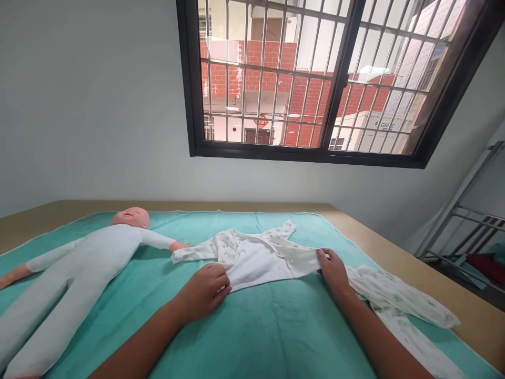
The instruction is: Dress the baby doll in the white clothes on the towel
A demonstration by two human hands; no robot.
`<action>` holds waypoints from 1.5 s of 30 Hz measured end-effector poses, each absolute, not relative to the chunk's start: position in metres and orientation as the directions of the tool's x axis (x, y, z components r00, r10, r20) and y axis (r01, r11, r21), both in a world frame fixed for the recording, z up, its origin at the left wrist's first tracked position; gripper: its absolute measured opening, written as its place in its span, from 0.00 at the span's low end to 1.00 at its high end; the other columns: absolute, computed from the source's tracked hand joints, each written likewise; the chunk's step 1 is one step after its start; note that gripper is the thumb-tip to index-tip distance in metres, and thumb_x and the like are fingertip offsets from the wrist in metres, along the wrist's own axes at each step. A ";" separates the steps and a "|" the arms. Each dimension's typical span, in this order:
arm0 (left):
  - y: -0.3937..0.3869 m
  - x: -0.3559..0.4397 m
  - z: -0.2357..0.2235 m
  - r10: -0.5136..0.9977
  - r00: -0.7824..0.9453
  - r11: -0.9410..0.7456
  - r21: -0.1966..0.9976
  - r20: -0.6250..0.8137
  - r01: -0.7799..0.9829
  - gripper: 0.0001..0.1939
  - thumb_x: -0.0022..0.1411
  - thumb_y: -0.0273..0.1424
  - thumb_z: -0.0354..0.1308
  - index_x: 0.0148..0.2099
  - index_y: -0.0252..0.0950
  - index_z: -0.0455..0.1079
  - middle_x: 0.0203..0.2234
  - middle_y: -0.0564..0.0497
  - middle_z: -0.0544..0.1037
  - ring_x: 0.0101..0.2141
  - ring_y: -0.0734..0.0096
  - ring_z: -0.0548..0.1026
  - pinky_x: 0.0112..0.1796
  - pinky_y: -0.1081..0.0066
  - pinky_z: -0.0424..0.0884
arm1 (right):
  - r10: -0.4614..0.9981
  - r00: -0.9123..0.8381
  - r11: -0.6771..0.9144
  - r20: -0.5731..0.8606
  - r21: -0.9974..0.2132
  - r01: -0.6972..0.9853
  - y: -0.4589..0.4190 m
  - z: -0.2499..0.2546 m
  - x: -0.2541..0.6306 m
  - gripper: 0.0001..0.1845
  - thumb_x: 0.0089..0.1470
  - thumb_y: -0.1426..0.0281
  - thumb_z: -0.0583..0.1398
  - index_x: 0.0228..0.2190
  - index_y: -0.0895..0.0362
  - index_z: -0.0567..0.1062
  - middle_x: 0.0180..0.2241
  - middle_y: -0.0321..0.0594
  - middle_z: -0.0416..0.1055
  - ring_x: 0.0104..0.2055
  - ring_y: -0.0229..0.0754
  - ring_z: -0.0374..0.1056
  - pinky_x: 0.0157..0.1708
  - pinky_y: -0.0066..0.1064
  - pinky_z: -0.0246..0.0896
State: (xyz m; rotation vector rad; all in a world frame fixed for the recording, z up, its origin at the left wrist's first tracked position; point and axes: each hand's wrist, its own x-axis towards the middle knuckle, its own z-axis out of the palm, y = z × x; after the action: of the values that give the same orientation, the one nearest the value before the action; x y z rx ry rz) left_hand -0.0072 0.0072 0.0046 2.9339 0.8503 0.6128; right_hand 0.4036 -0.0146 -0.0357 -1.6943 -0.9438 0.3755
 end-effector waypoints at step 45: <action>-0.002 0.021 -0.009 0.475 0.790 -0.847 -0.040 0.388 0.530 0.08 0.65 0.31 0.53 0.46 0.41 0.69 0.36 0.50 0.74 0.38 0.65 0.69 0.38 0.65 0.61 | 0.976 -0.037 0.066 0.214 -0.131 0.989 0.039 -0.009 0.319 0.09 0.54 0.64 0.57 0.28 0.55 0.72 0.32 0.41 0.73 0.34 0.45 0.67 0.32 0.31 0.51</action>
State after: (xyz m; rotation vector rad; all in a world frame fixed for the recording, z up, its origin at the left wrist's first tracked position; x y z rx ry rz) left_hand 0.0205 -0.0016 -0.0092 3.1102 0.8790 0.6094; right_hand 0.3191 0.0391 -0.0090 -1.9913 -2.0986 -0.0765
